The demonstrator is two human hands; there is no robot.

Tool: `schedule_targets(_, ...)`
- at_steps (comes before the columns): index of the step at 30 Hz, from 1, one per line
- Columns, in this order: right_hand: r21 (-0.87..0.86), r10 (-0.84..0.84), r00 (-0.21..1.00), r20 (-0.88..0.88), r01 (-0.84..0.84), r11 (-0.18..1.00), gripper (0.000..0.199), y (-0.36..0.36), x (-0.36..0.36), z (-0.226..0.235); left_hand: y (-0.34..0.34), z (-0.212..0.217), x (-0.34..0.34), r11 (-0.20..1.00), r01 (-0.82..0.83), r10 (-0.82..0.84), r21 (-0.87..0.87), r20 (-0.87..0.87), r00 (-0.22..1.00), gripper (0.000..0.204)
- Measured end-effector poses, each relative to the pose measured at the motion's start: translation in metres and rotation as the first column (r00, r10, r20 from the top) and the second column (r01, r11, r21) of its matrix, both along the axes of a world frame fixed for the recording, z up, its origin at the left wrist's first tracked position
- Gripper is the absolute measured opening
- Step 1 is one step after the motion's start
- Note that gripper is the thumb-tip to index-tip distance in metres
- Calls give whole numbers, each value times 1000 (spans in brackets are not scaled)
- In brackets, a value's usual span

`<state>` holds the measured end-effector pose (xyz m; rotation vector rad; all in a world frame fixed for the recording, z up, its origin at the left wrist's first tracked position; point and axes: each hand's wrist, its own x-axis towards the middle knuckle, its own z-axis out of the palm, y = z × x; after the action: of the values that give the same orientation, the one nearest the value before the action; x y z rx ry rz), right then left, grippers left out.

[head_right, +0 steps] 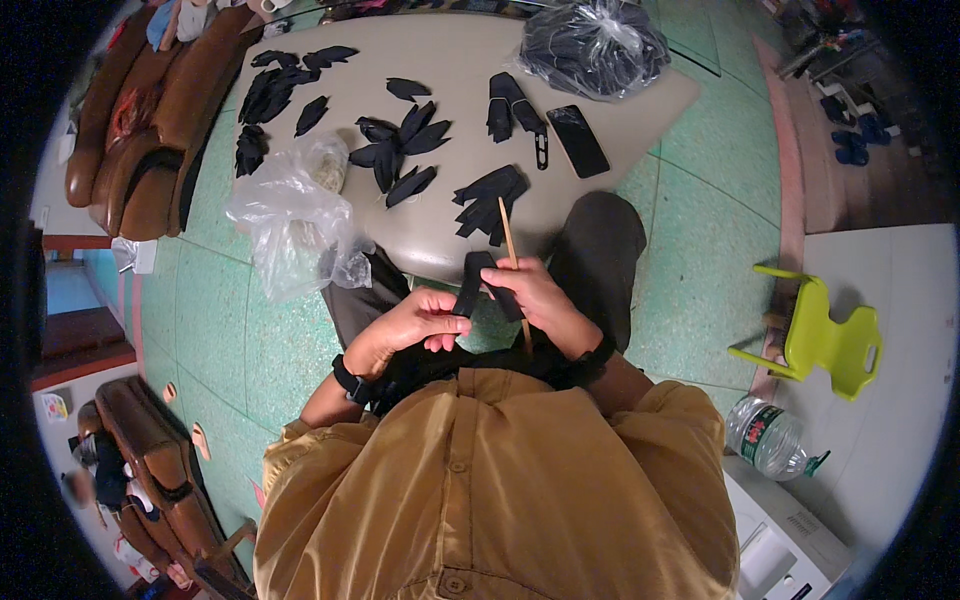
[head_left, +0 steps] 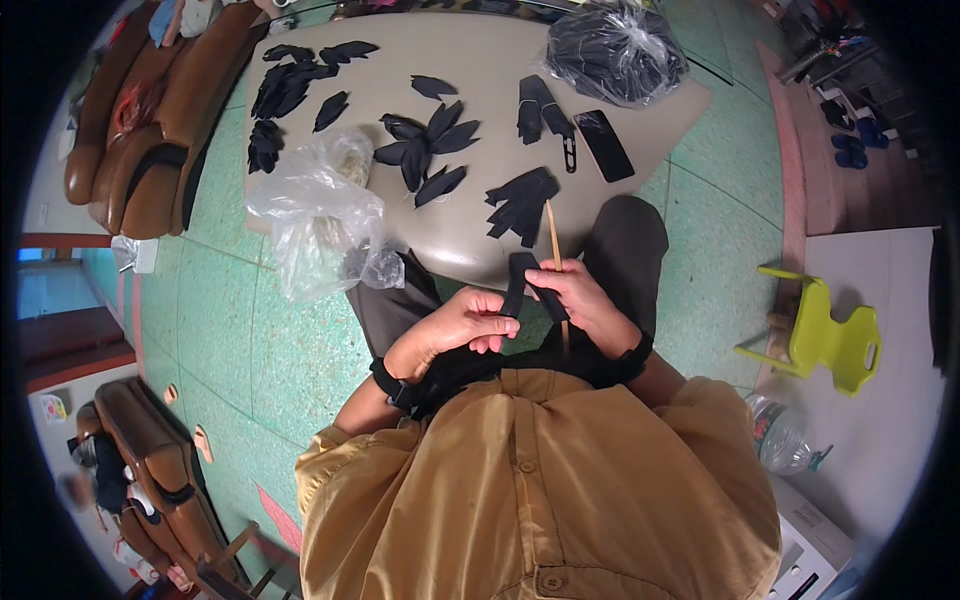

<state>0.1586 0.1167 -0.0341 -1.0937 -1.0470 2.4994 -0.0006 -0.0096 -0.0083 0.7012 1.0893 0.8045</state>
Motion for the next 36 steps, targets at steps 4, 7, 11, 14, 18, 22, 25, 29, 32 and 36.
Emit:
schedule_targets(4,-123,157,981,113,-143,982,21,12,18,-13,2,-8,-4,980,183,-187,-79,-50,981,21)
schedule_targets(7,-119,131,985,111,-118,986,20,18,21,-25,5,-20,-3,994,60,-61,-96,2,998,21)
schedule_targets(11,-87,74,993,96,-65,994,20,22,19,-29,20,-17,-7,995,68,-76,-79,-108,991,20)
schedule_targets(14,-61,88,987,132,-80,995,20,27,16,-28,31,-22,-16,993,31,-45,-113,-120,992,20)
schedule_targets(18,36,-77,971,228,71,997,25,41,8,-44,59,-53,-32,990,-140,138,14,-317,939,18)
schedule_targets(22,152,-235,942,238,203,967,29,53,-24,-43,87,-97,-47,891,-340,446,299,-715,539,14)
schedule_targets(25,297,-253,936,245,176,938,26,69,-38,-52,99,-104,-49,812,-363,552,457,-803,225,15)
schedule_targets(29,378,-357,857,371,212,901,22,83,-33,-91,100,-92,-67,732,-415,503,541,-839,-206,25)
schedule_targets(32,287,-402,860,315,318,904,18,78,-26,-101,95,-100,-80,820,-465,275,334,-942,-192,27)
schedule_targets(36,204,-398,860,320,348,915,14,70,-22,-94,85,-114,-99,844,-500,195,191,-980,-45,25)
